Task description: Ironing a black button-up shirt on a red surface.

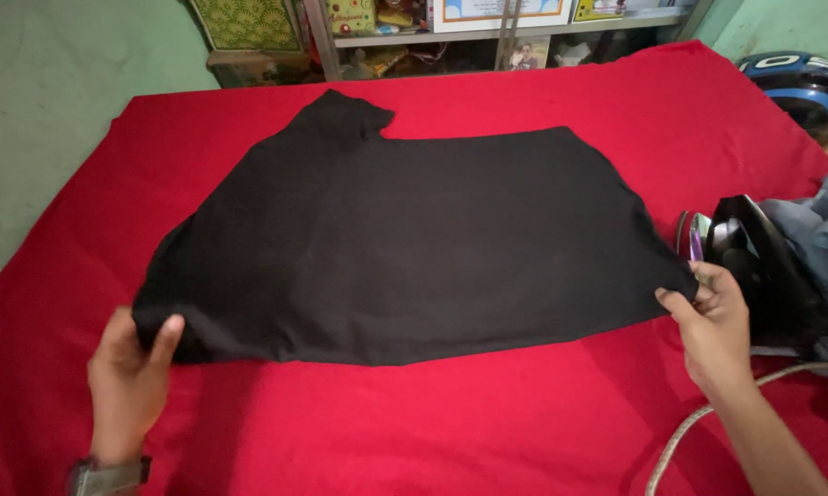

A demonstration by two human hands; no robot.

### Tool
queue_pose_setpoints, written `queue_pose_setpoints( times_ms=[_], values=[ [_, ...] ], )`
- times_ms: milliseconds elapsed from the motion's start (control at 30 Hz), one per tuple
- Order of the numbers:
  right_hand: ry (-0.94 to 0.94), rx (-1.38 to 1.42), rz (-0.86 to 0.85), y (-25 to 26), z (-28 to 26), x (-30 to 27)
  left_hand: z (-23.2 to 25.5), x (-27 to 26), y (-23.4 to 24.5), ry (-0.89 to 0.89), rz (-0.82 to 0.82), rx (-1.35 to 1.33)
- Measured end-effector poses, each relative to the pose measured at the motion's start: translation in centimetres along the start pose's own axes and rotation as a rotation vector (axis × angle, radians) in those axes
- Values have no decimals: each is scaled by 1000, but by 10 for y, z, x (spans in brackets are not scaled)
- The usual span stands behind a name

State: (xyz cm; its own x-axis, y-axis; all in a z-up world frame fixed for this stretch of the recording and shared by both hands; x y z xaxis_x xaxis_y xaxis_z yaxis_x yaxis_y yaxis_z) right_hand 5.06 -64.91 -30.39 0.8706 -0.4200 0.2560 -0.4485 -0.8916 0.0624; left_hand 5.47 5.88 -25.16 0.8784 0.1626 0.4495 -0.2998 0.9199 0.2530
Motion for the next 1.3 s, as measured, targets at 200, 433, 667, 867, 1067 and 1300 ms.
queue_pose_setpoints(
  times_ms=[200, 433, 667, 867, 1067, 1300],
  values=[
    [-30, 51, 77, -13, -30, 1, 31, 19, -5, 600, 300, -224],
    [-146, -55, -52, -10, -59, -11, -3, -28, 7, 376, -350, 68],
    [-185, -163, -273, -17, -68, -25, -86, -53, 26, 684, -221, 537],
    [-140, -1, -189, 4, -55, -20, 50, -26, -13, 116, 113, 443],
    [-194, 163, -181, 28, -48, -13, 80, -20, 1, 708, 197, -285],
    [-528, -114, -232, 31, -45, -27, 13, -47, 22, 1161, 168, 192]
  ],
)
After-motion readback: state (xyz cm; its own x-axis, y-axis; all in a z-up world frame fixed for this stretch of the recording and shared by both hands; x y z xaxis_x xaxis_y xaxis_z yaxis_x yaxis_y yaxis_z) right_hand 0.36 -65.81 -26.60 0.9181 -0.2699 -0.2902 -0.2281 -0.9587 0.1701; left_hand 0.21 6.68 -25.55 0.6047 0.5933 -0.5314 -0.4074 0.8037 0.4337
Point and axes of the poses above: each hand's wrist, its own x-axis towards the middle knuckle, its own y-axis out of the back of the hand, z = x × y, the point moved 1 cm from there along x, towards the middle knuckle, and after that the axes turned 1 degree about -x, right-handed, at the moved point
